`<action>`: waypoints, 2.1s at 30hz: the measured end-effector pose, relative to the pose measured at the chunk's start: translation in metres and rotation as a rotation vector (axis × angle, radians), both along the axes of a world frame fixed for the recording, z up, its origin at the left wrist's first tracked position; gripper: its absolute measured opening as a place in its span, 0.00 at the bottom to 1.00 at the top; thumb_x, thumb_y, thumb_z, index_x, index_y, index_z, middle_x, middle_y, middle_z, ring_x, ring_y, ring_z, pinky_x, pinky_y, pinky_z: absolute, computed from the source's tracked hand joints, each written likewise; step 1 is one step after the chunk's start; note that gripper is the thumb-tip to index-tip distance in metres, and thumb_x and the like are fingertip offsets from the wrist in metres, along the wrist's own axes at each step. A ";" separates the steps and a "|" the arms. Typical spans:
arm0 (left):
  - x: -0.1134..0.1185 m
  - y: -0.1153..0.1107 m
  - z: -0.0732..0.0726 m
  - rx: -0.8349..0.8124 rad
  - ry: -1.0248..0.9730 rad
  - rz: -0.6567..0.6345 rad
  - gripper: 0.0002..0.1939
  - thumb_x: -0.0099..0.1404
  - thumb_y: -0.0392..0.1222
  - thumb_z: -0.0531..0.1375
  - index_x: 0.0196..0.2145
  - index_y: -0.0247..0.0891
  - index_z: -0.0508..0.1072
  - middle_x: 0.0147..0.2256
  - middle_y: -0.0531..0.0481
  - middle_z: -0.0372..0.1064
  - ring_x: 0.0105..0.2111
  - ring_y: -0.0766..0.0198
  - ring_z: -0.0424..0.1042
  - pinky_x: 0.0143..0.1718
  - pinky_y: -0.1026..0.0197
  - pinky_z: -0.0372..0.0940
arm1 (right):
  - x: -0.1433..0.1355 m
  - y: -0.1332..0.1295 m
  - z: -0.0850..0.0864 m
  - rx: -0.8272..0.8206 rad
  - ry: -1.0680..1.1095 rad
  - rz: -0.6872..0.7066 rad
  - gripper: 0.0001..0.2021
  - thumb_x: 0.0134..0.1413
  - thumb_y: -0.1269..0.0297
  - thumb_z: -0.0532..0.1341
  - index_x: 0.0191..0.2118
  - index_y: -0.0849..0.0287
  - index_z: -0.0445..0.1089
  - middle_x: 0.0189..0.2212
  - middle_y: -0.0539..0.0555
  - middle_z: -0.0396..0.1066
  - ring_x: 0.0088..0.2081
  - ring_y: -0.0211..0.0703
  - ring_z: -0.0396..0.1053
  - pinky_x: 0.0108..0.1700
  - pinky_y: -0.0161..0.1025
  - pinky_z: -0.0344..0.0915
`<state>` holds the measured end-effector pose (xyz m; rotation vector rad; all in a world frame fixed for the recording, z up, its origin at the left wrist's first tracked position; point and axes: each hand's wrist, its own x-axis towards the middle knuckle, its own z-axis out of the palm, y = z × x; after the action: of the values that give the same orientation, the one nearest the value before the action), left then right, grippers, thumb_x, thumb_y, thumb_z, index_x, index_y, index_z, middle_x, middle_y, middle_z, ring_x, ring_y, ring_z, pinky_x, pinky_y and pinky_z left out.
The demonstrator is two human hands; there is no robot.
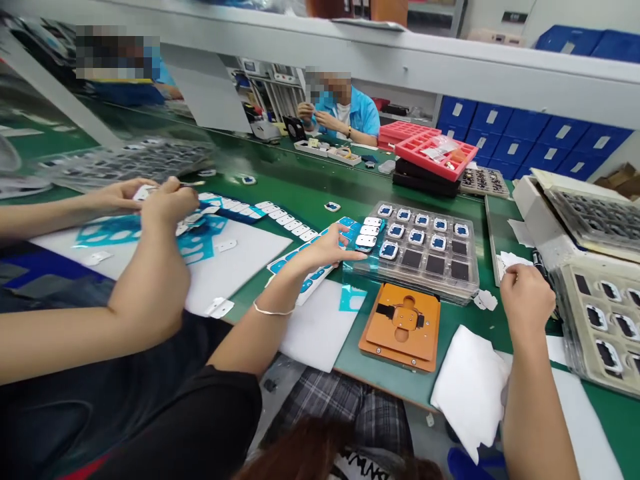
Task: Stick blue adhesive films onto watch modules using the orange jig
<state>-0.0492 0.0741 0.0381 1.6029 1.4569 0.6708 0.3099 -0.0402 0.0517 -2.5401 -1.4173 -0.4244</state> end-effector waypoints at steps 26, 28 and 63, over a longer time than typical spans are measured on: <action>0.031 -0.063 -0.026 0.829 -0.395 -0.640 0.11 0.70 0.42 0.59 0.48 0.40 0.74 0.33 0.48 0.73 0.31 0.67 0.70 0.30 0.66 0.65 | -0.129 -0.024 -0.025 0.594 0.507 1.139 0.18 0.56 0.61 0.67 0.52 0.52 0.68 0.46 0.58 0.75 0.47 0.49 0.75 0.47 0.48 0.75; 0.033 -0.062 -0.028 0.852 -0.390 -0.650 0.12 0.70 0.42 0.58 0.49 0.40 0.74 0.32 0.49 0.72 0.30 0.67 0.69 0.30 0.66 0.65 | -0.130 -0.026 -0.025 0.598 0.537 1.105 0.19 0.54 0.60 0.68 0.51 0.53 0.67 0.45 0.58 0.74 0.46 0.49 0.74 0.46 0.47 0.75; 0.021 -0.051 -0.028 0.474 -0.652 -0.347 0.19 0.69 0.53 0.58 0.55 0.49 0.69 0.31 0.52 0.66 0.23 0.71 0.66 0.18 0.69 0.62 | -0.096 -0.015 -0.022 0.466 1.122 0.908 0.16 0.54 0.64 0.65 0.49 0.49 0.67 0.34 0.48 0.69 0.36 0.38 0.72 0.40 0.39 0.75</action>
<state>-0.0286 0.0233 0.0097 1.6953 0.5507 1.2460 0.2138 -0.0548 0.0300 -1.1283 -1.4641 0.6451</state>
